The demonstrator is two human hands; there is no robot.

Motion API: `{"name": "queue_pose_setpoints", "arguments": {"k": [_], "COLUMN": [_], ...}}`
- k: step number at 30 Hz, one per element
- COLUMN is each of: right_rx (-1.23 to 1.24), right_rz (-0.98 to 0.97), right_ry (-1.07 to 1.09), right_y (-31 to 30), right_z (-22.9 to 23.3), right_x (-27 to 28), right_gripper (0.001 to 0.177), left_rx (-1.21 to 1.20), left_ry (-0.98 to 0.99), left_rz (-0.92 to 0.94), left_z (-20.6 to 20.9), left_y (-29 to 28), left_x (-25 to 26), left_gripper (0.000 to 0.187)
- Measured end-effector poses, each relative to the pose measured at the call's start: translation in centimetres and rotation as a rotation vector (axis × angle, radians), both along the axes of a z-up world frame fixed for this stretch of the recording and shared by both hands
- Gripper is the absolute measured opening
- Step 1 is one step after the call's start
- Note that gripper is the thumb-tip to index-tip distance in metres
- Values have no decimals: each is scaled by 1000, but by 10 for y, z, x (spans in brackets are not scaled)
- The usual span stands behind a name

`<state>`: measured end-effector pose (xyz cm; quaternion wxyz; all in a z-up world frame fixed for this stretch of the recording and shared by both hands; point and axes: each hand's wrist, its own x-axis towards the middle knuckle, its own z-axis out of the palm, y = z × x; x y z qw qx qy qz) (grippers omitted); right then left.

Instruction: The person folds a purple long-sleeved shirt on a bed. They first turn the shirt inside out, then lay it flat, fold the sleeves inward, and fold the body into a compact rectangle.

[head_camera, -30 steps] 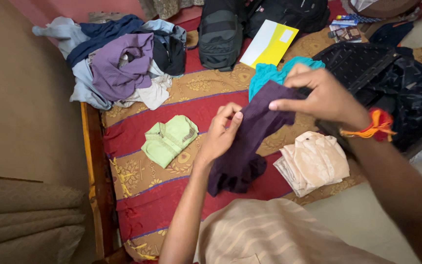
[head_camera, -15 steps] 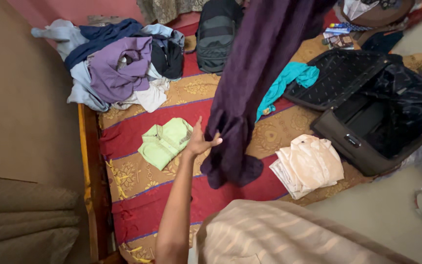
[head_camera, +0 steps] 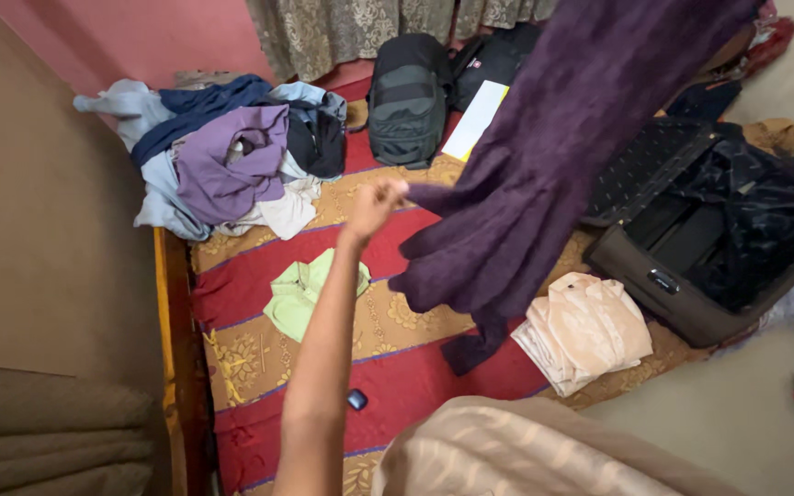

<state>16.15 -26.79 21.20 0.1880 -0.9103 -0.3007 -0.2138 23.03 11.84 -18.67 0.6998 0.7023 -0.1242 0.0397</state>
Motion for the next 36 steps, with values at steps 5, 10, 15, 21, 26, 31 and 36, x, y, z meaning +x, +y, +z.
{"name": "queue_pose_setpoints", "arguments": {"k": [5, 10, 15, 21, 26, 31, 36], "right_rx": [5, -2, 2, 8, -76, 34, 486], "right_rz": [-56, -101, -193, -320, 103, 428, 358], "right_ry": [-6, -56, -79, -96, -14, 257, 689], "right_y": [-27, -25, -12, -53, -24, 71, 104], "right_z": [-6, -7, -24, -16, -56, -203, -256], "right_x": [-7, 6, 19, 21, 33, 43, 70], "right_gripper": [59, 65, 71, 79, 85, 62, 37], "left_rx": [-213, -83, -14, 212, 152, 177, 139], "left_ry": [-196, -507, -903, -952, -1026, -928, -796], "left_rz": [547, 832, 811, 664, 222, 116, 100], "left_z": [78, 193, 277, 323, 362, 371, 356], "left_y": [61, 115, 101, 24, -37, -46, -14], "left_x": [39, 20, -5, -11, -45, -88, -112], "left_gripper": [21, 18, 24, 23, 12, 7, 6]}}
